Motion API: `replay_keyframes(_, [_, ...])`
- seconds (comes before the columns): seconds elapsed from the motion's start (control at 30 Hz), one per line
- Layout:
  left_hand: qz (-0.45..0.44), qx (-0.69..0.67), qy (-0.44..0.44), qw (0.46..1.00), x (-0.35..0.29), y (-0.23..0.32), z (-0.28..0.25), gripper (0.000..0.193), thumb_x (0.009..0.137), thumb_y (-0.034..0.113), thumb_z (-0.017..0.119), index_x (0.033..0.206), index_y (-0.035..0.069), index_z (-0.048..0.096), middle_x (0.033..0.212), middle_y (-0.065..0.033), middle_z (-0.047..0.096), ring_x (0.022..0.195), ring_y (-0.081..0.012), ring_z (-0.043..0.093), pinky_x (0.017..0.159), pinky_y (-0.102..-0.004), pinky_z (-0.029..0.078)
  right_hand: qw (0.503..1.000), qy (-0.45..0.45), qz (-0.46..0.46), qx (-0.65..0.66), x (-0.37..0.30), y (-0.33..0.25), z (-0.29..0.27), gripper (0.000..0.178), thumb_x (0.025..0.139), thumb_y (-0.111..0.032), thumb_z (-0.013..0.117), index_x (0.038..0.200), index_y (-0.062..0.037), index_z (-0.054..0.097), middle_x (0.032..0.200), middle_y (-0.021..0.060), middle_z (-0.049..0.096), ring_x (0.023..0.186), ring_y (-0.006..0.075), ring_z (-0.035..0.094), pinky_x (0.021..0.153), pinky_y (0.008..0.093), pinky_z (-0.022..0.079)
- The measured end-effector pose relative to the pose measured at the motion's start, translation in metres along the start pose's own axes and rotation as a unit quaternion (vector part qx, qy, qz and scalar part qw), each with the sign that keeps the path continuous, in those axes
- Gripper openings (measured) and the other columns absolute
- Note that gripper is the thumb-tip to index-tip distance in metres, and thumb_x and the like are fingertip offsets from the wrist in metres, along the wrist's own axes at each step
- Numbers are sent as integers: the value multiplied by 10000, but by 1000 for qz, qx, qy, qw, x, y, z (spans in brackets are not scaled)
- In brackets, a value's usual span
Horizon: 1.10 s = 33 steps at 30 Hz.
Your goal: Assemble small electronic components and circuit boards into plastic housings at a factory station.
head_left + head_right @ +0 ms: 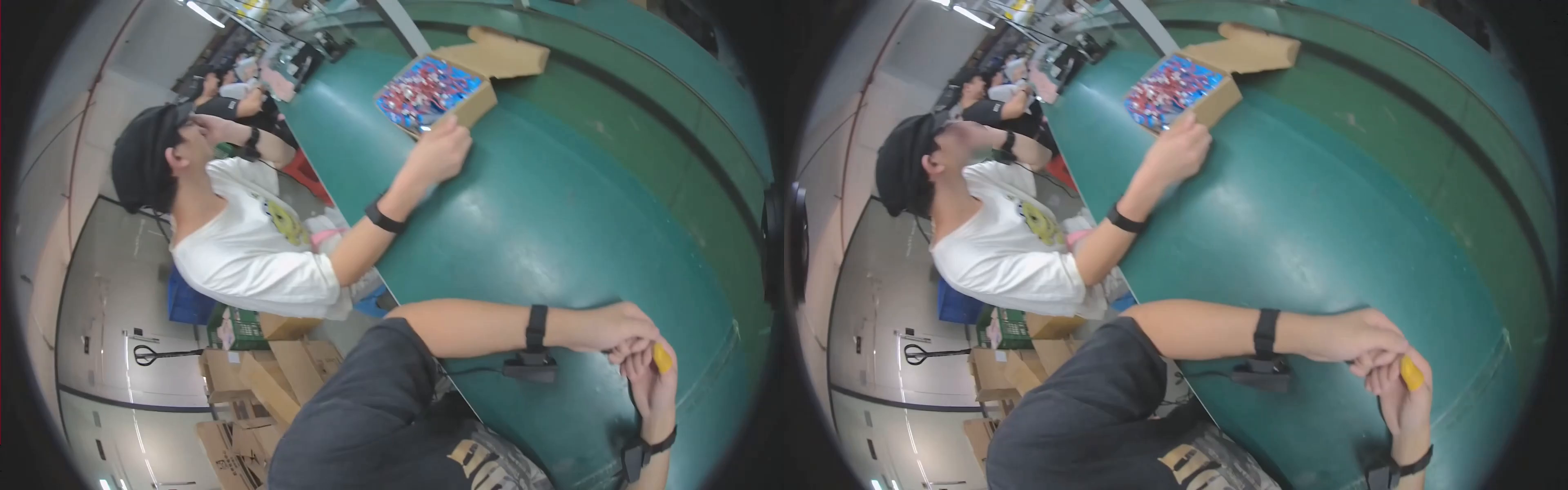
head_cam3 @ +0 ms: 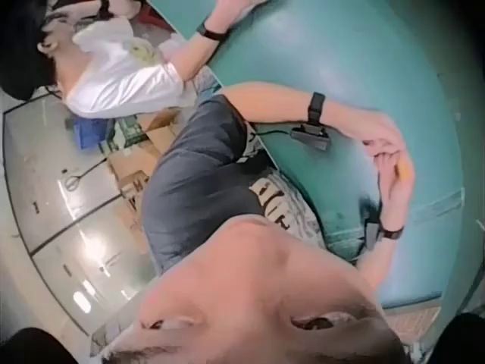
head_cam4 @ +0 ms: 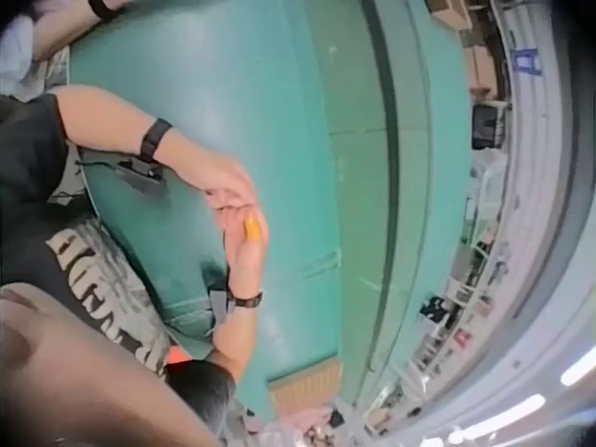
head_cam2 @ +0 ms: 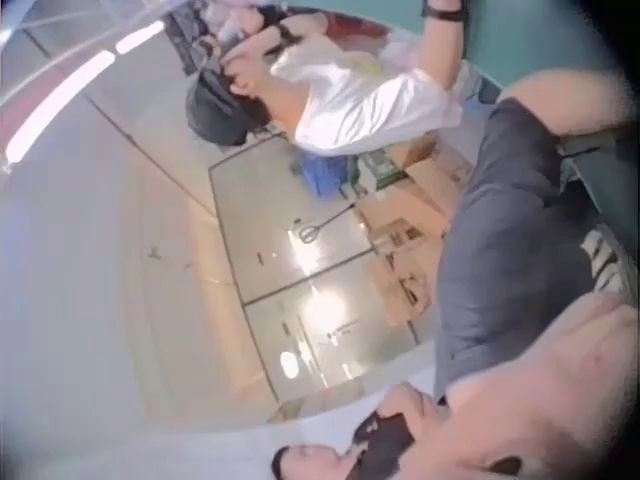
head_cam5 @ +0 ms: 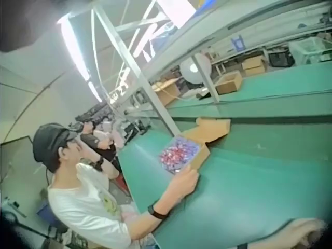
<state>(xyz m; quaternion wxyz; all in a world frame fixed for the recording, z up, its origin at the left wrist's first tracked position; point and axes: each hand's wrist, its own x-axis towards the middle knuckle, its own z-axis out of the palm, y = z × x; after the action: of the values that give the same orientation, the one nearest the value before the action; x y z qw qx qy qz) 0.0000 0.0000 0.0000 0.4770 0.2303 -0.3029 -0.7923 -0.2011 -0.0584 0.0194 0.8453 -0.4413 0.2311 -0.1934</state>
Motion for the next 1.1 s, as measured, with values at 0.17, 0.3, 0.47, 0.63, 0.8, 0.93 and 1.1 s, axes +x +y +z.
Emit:
replay_keyframes(0.17, [-47,29,45,997,-40,9,-14,352,1064,234,506,814,11,617,648,-42,562,523,-109,459,491,-289,361,999,-6,-8,45,15,43,29,441,1035,-431,591,838,-45,512,765,86,555,633,196,549,620,337,494])
replay_keyframes(0.3, [-47,46,59,996,-45,12,-21,352,1068,232,501,823,10,622,646,-41,558,522,-110,459,491,-285,361,999,-16,-9,51,26,48,32,454,1028,-443,597,842,-37,521,763,87,556,631,190,552,607,326,492])
replay_keyframes(0.47, [-48,47,51,996,-46,19,-15,368,1070,238,503,794,19,607,648,-43,562,538,-119,511,496,-279,374,999,-11,-8,40,26,48,32,474,1016,-465,612,854,-26,536,771,90,562,633,184,558,603,320,496])
replay_keyframes(0.63, [-51,54,44,996,-48,16,-21,386,1069,240,510,753,28,577,667,-69,600,566,-141,586,501,-272,401,999,-7,-4,36,26,46,35,477,1017,-465,610,863,-19,543,774,92,567,634,182,561,608,318,500])
replay_keyframes(0.8, [-49,72,54,995,-43,12,-20,386,1064,231,517,737,30,559,692,-94,635,566,-151,601,500,-270,413,999,-12,-8,38,25,47,29,462,1028,-446,600,862,-19,540,774,93,570,635,184,562,616,327,502])
replay_keyframes(0.93, [-45,71,47,995,-44,12,-19,380,1059,219,520,731,30,549,713,-105,653,572,-148,602,496,-268,411,999,-11,-13,47,24,49,28,442,1037,-424,593,853,-28,531,766,90,565,636,190,563,624,340,505])
replay_keyframes(1.1, [-37,88,48,994,-45,12,-14,369,1053,207,523,729,32,540,719,-104,652,575,-139,596,495,-264,410,998,2,-17,59,21,51,30,417,1046,-406,578,863,-36,527,730,73,542,623,183,550,618,335,500])
